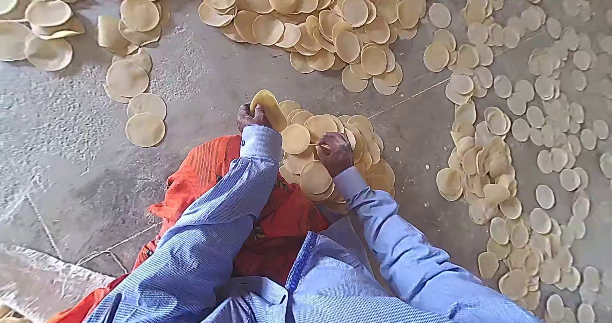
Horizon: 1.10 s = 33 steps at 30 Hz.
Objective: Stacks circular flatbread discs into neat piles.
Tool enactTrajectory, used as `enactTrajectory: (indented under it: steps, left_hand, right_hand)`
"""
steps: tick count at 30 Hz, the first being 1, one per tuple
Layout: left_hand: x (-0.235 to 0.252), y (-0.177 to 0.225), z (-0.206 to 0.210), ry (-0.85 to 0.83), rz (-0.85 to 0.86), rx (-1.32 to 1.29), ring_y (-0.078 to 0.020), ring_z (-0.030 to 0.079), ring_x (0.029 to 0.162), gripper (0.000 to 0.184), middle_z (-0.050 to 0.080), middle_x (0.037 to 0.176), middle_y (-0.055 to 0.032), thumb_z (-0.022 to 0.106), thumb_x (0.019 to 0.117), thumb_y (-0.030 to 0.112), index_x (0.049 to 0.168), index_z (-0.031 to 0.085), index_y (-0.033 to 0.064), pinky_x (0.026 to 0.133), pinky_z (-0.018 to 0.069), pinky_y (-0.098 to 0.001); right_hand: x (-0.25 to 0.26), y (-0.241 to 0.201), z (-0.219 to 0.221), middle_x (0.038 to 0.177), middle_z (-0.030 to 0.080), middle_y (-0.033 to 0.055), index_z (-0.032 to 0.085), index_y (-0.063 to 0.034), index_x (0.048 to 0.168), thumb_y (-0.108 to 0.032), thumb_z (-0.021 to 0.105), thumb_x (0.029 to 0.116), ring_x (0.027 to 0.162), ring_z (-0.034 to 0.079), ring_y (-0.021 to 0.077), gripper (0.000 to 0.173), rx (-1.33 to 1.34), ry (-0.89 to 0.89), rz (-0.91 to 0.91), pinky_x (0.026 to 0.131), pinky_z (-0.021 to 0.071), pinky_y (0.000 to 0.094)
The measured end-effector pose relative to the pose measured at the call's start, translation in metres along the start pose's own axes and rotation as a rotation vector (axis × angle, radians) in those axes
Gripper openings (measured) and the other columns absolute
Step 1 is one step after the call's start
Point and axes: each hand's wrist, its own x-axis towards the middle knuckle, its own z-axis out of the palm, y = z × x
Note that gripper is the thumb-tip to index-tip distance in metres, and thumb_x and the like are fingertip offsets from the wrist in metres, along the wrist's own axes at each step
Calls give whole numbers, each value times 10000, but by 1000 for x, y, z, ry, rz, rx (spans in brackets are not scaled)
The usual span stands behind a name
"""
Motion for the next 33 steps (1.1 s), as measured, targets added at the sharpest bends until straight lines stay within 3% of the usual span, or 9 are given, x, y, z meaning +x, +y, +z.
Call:
enactTrajectory:
  steps: [6, 10, 12, 14, 16, 19, 23, 27, 33]
  left_hand:
    - [-1, -8, 13, -109, -51, -149, -263, 635, 1127, 280, 672, 1222, -230, 583, 1033, 87, 1268, 646, -53, 1013, 493, -421]
    - [-22, -1, 23, -290, -135, -113, -266, 591, 1228, 324, 613, 1326, -253, 567, 1051, 69, 1329, 579, -97, 1081, 457, -398]
    - [-26, 0, 20, -430, -132, 52, -301, 506, 1392, 414, 563, 1443, -254, 479, 1110, 210, 1385, 559, -88, 1174, 375, -444]
    - [-26, -16, 28, -462, -160, -204, -277, 638, 1195, 519, 658, 1260, -234, 432, 1113, 384, 1325, 583, -65, 1025, 526, -439]
    - [-29, -9, 26, -588, -282, -392, -242, 674, 1064, 573, 681, 1177, -193, 512, 1065, 475, 1335, 572, -26, 950, 558, -439]
    - [-33, -4, 23, -541, -188, -253, -154, 658, 888, 289, 684, 1037, -139, 747, 942, 97, 1174, 640, -38, 846, 574, -349]
    - [-20, -9, 14, -280, 15, -90, -245, 643, 1163, 361, 668, 1265, -223, 666, 996, 97, 1330, 623, -33, 1046, 494, -407]
    - [-13, -17, 31, -37, 223, -246, -144, 682, 992, 212, 713, 1089, -170, 625, 987, 36, 1162, 667, -77, 929, 559, -287]
    - [-13, -16, 26, -119, 63, -80, -238, 642, 1122, 275, 683, 1193, -214, 594, 1042, 140, 1237, 667, -40, 1021, 495, -405]
  right_hand:
    - [12, -28, -59, 887, 742, 96, 671, -7, 1110, -225, 679, 974, 751, 700, 161, 257, 385, 139, 265, 747, 576, 393]
    - [22, -49, -79, 836, 731, 22, 657, -14, 1104, -120, 688, 962, 683, 692, 46, 180, 662, 139, 293, 651, 599, 235]
    - [26, -62, -80, 800, 731, 26, 648, -3, 1104, -76, 686, 961, 641, 705, 74, 165, 788, 105, 333, 600, 620, 258]
    - [28, -67, -75, 763, 718, 30, 640, -1, 1110, -72, 695, 953, 587, 680, 80, 181, 767, 61, 351, 557, 601, 259]
    - [31, -64, -72, 756, 704, 37, 650, -9, 1137, -110, 717, 947, 588, 656, 81, 226, 621, 17, 348, 572, 577, 270]
    - [35, -52, -74, 954, 740, 93, 646, -6, 1215, -173, 733, 941, 751, 703, 131, 332, 535, 42, 326, 712, 599, 334]
    - [30, -12, -98, 1164, 674, 168, 564, 48, 1314, -170, 657, 989, 896, 707, 176, 402, 569, 185, 391, 767, 607, 335]
    - [8, 27, -113, 1180, 694, 171, 621, 21, 1276, -179, 643, 990, 981, 705, 168, 350, 285, 279, 393, 860, 583, 324]
    - [-20, 9, -38, 1058, 750, 178, 763, -25, 1090, -138, 712, 933, 1030, 713, 364, 200, -19, -110, -69, 918, 567, 531]
